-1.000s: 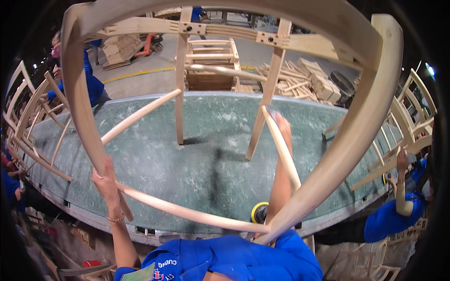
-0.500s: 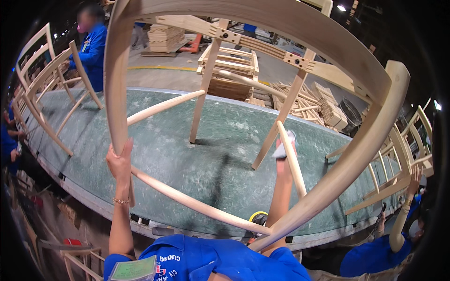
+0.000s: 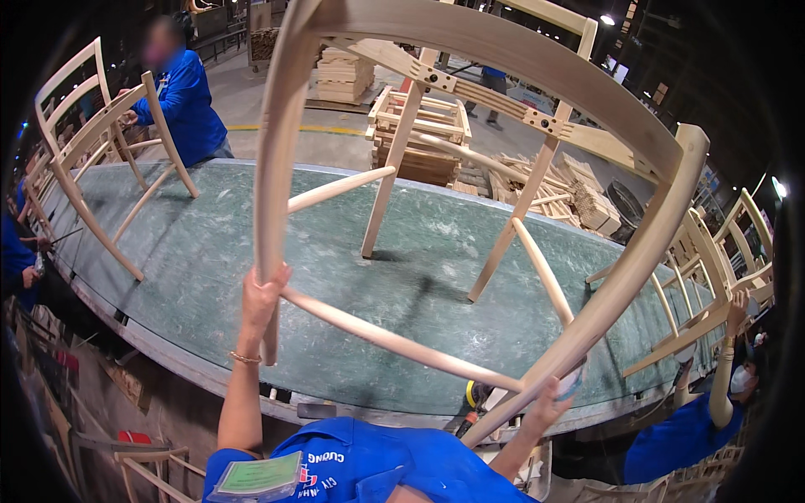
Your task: The person sands the legs and frame of a wooden chair using a handheld power sander and a sanding block. They rotate the chair to access different sides and continue sanding multiple chairs on a factory workbench.
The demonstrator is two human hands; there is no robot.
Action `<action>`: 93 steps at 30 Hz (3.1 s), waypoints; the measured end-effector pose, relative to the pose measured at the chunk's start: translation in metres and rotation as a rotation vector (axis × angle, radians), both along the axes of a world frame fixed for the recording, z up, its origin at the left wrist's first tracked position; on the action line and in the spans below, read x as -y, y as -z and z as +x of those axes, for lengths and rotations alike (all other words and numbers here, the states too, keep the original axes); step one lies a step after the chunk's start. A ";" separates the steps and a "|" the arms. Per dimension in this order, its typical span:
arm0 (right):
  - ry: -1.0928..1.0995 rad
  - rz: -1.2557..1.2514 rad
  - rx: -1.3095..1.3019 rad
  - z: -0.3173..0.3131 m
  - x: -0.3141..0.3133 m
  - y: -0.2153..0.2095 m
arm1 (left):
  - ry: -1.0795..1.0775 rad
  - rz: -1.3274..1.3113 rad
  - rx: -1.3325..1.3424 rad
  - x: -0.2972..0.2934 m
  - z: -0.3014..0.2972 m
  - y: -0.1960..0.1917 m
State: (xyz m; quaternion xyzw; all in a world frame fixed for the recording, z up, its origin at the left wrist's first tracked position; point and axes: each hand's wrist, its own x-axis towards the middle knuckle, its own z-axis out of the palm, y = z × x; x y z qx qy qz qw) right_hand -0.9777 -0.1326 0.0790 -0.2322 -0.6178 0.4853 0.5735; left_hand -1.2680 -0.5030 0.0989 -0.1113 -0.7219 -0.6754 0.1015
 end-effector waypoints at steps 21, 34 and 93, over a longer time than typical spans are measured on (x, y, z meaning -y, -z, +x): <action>0.614 0.594 0.633 -0.003 -0.050 -0.069 | 0.415 0.203 0.339 -0.020 0.196 0.063; -0.356 -0.005 0.283 -0.037 0.217 -0.068 | 1.114 -0.281 -0.137 -0.066 0.234 0.081; 0.047 0.068 0.139 -0.010 0.029 -0.034 | 0.065 0.026 0.045 -0.001 -0.003 0.015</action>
